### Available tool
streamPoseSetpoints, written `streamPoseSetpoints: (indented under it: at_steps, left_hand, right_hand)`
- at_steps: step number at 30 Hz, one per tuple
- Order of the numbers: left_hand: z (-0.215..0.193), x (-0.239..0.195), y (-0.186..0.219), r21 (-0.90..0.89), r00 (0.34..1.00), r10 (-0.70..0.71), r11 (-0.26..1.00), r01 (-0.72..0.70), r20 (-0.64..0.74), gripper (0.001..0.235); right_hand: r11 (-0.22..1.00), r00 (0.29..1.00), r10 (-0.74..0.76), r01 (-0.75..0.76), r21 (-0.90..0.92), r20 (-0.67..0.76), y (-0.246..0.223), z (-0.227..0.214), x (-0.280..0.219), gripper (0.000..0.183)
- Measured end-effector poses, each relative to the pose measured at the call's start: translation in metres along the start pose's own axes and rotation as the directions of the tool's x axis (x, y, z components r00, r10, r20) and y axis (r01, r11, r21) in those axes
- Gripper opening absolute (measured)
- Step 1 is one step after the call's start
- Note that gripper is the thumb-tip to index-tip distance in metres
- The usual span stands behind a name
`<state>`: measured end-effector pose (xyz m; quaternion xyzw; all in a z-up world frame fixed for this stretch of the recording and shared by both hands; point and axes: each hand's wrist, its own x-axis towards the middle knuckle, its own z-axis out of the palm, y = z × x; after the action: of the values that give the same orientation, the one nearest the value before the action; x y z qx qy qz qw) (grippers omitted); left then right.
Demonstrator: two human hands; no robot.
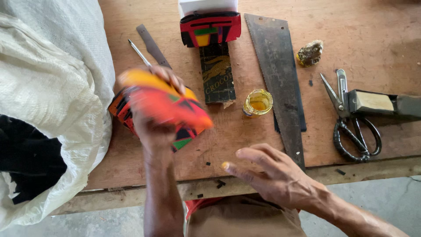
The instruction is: The person applies a yellow substance from a small jar to the edges of colorful patterned leather pouches using a finger. They handle each pouch one at a time, rubbing the substance along the seams and edges, then place the treated pouches into a white box.
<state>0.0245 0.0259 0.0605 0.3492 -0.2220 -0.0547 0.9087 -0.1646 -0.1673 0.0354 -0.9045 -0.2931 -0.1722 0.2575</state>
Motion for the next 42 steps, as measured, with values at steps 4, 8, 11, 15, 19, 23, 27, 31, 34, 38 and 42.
streamPoseSetpoints:
  at_steps: [4, 8, 11, 15, 19, 23, 27, 31, 34, 38, 42]
  left_hand:
    - [-0.005, 0.049, 0.012, 0.817, 0.932, 0.180, 0.450, -0.361, 0.313, 0.020]
    - [-0.017, 0.092, -0.022, 0.866, 0.885, 0.141, 0.186, -0.464, 0.444, 0.020]
    - [-0.025, 0.122, -0.058, 0.882, 0.880, 0.119, 0.055, -0.469, 0.460, 0.012]
    - [-0.038, 0.141, -0.094, 0.864, 0.863, 0.056, 0.002, -0.503, 0.502, 0.013]
    - [-0.042, 0.144, -0.107, 0.856, 0.855, 0.042, 0.006, -0.518, 0.517, 0.015]
    - [-0.038, 0.143, -0.106, 0.864, 0.864, 0.011, -0.003, -0.503, 0.503, 0.016]
    - [-0.041, 0.144, -0.110, 0.867, 0.867, 0.001, -0.016, -0.498, 0.498, 0.015]
    - [-0.047, 0.145, -0.114, 0.876, 0.876, -0.021, -0.034, -0.482, 0.482, 0.016]
    - [-0.050, 0.146, -0.117, 0.874, 0.875, -0.017, -0.046, -0.485, 0.484, 0.016]
    - [-0.052, 0.147, -0.120, 0.870, 0.872, -0.011, -0.073, -0.488, 0.489, 0.018]
    - [-0.052, 0.146, -0.116, 0.857, 0.861, 0.010, -0.099, -0.505, 0.508, 0.022]
  right_hand:
    - [0.994, 0.996, 0.088, -0.087, 0.067, -0.013, 0.006, 0.002, -0.001, 0.055]
    - [0.990, 0.995, 0.098, -0.098, 0.101, 0.006, 0.006, 0.003, -0.005, 0.057]
    - [0.978, 0.988, 0.146, -0.151, 0.142, 0.049, 0.008, 0.002, -0.008, 0.060]
    - [0.970, 0.980, 0.191, -0.198, 0.142, 0.064, 0.015, 0.003, -0.015, 0.060]
    - [0.957, 0.971, 0.228, -0.238, 0.168, 0.075, 0.020, 0.006, -0.022, 0.060]
    - [0.952, 0.966, 0.245, -0.255, 0.170, 0.076, 0.025, 0.005, -0.027, 0.057]
    - [0.951, 0.963, 0.258, -0.268, 0.154, 0.083, 0.027, 0.005, -0.030, 0.057]
    - [0.938, 0.954, 0.289, -0.299, 0.175, 0.077, 0.028, 0.005, -0.030, 0.055]
    - [0.940, 0.956, 0.286, -0.293, 0.175, 0.065, 0.026, 0.005, -0.028, 0.055]
    - [0.940, 0.957, 0.288, -0.291, 0.176, 0.043, 0.025, 0.006, -0.026, 0.053]
    - [0.939, 0.956, 0.288, -0.293, 0.181, 0.054, 0.023, 0.007, -0.025, 0.054]
